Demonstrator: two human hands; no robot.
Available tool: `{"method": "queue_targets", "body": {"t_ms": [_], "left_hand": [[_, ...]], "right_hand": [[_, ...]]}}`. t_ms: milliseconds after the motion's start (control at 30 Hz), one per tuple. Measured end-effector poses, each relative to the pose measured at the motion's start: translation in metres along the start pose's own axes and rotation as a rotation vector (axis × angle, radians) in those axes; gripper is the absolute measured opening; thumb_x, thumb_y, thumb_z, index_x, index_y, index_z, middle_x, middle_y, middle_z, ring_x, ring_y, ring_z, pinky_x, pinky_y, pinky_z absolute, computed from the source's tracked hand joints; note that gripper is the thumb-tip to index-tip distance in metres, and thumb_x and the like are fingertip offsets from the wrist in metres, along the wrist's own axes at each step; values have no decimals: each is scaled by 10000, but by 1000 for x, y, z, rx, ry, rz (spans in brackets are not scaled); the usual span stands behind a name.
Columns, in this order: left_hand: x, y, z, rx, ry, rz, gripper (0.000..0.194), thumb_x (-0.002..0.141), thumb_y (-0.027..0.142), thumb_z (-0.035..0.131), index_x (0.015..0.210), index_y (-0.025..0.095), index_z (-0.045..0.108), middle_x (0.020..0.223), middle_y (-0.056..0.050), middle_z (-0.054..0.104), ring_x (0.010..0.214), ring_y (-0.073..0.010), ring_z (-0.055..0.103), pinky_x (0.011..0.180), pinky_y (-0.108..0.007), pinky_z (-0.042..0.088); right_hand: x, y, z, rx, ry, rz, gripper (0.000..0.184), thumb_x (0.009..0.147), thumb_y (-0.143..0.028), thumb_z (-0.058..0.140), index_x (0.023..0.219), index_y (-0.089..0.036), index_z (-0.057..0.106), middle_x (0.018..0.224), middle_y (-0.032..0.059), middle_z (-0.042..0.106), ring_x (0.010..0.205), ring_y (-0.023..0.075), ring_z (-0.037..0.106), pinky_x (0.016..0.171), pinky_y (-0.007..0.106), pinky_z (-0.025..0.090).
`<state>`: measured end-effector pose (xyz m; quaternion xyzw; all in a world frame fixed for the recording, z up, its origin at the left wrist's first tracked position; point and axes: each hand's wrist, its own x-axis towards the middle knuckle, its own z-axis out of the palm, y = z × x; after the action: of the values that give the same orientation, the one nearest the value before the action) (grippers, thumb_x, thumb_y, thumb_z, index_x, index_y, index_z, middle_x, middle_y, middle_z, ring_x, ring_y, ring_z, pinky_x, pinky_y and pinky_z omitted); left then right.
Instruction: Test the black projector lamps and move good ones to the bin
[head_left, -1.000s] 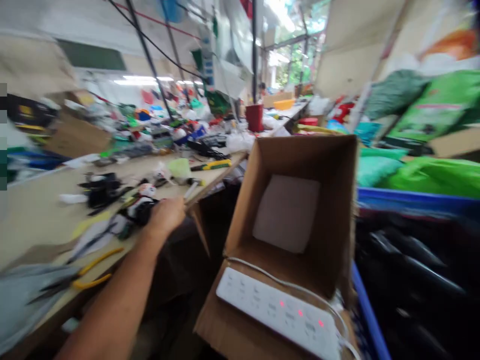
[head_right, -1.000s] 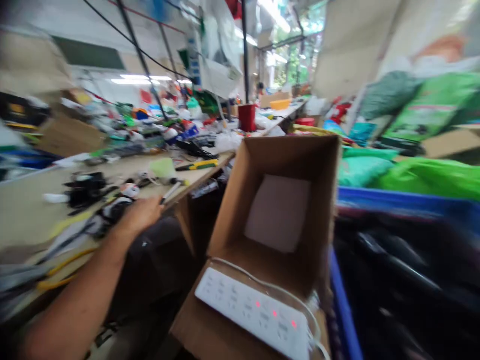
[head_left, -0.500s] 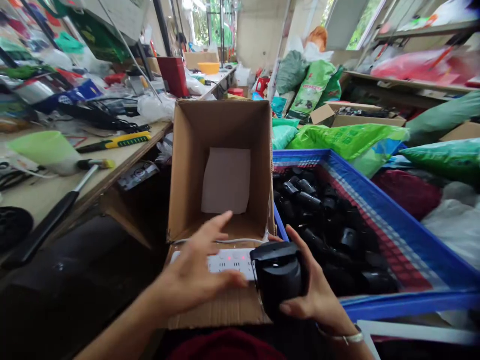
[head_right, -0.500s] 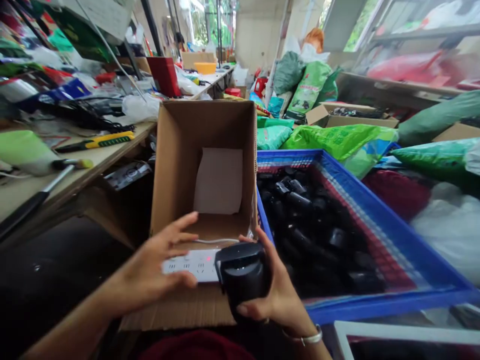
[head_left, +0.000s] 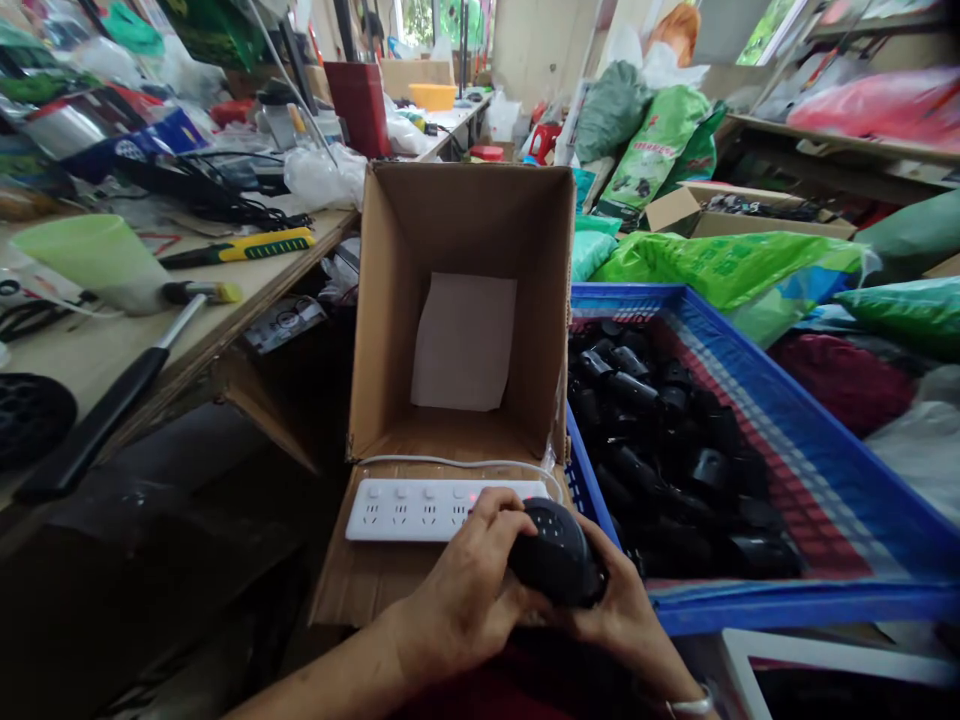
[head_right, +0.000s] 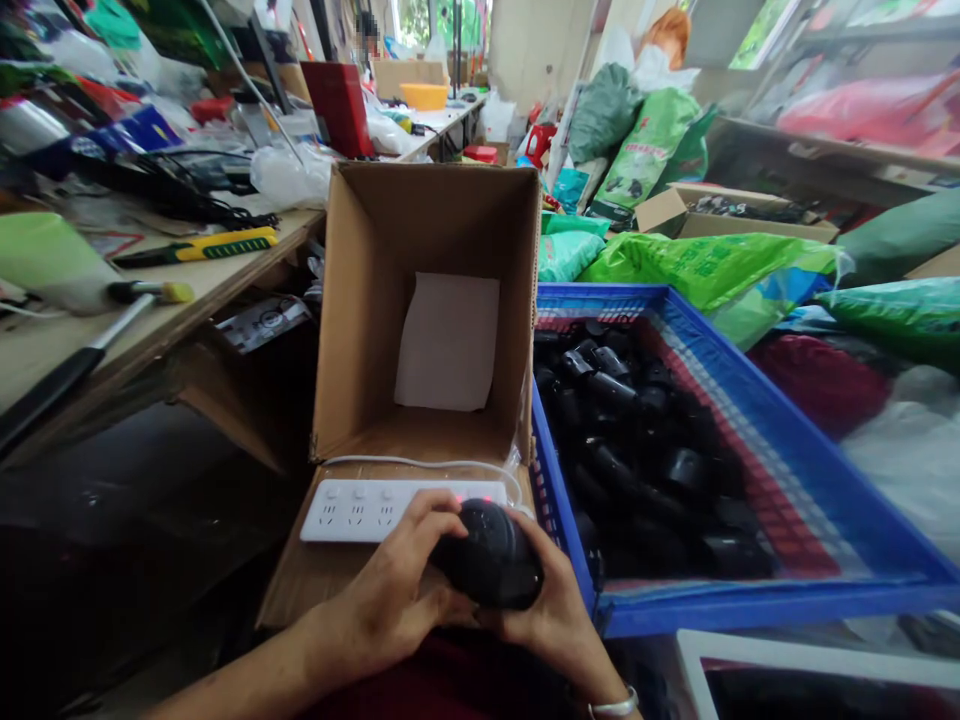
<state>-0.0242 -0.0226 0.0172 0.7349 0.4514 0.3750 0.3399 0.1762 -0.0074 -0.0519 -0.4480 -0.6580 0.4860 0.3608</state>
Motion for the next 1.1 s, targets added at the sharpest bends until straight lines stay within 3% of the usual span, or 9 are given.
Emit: {"method": "queue_targets", "body": {"t_ms": [100,267,433,533,667,867,1000,1100], "left_hand": [[-6,-1,5,168,124,121,291,733,15,537,980,155,478,1045,-121,510,985,-246,507,888,-439,461],[-9,-2,4,436,233,276,358,758,-18,442,1094,99,478,1033,-157,576,956,-259,540,855,-459,483],[-5,0,-5,406,26,266,594,762,25,442,1333,72,284,1275,-190,520,1150,-276,493,928,-468,456],[-7,-4,-6,391,7,304,583,760,12,439,1324,92,318,1303,-187,510,1108,-272,523,902,-481,468],[-11,-12,-3,419,98,327,498,759,-27,418,1234,122,448,1230,-161,576,1056,-262,526,873,-480,482],[-9,-12,3,383,236,275,352,774,-3,460,1100,96,548,1035,-159,589,966,-239,559,816,-411,523],[-5,-8,8,375,287,260,308,789,17,472,1067,117,559,962,-125,607,887,-228,580,786,-411,537],[-3,-13,7,433,220,264,337,803,37,458,1120,128,531,989,-128,639,888,-245,601,770,-422,547]], "right_hand": [[2,-6,7,-102,104,0,790,539,-256,780,1252,-211,442,1168,70,603,1041,293,585,936,403,458],[3,-11,16,-157,210,39,740,576,-292,752,1246,-195,453,1091,72,639,968,281,617,870,395,504],[0,-10,5,-228,149,-84,782,567,-277,755,1273,-208,427,1200,95,584,1051,305,584,918,414,473],[1,-10,1,-269,134,-138,775,560,-251,749,1267,-229,429,1227,89,565,1080,303,568,921,395,470],[2,-16,11,-318,206,15,715,584,-256,706,1245,-205,437,1119,92,618,966,281,618,852,389,502],[7,-30,21,-345,310,247,642,567,-395,725,1133,-192,500,929,61,665,815,263,637,719,362,525],[13,-36,20,-264,360,293,637,556,-398,741,1103,-178,500,929,73,670,822,270,638,726,367,523],[15,-41,14,-167,256,254,647,597,-353,729,1165,-164,483,1036,93,656,941,273,621,819,383,509]]}}
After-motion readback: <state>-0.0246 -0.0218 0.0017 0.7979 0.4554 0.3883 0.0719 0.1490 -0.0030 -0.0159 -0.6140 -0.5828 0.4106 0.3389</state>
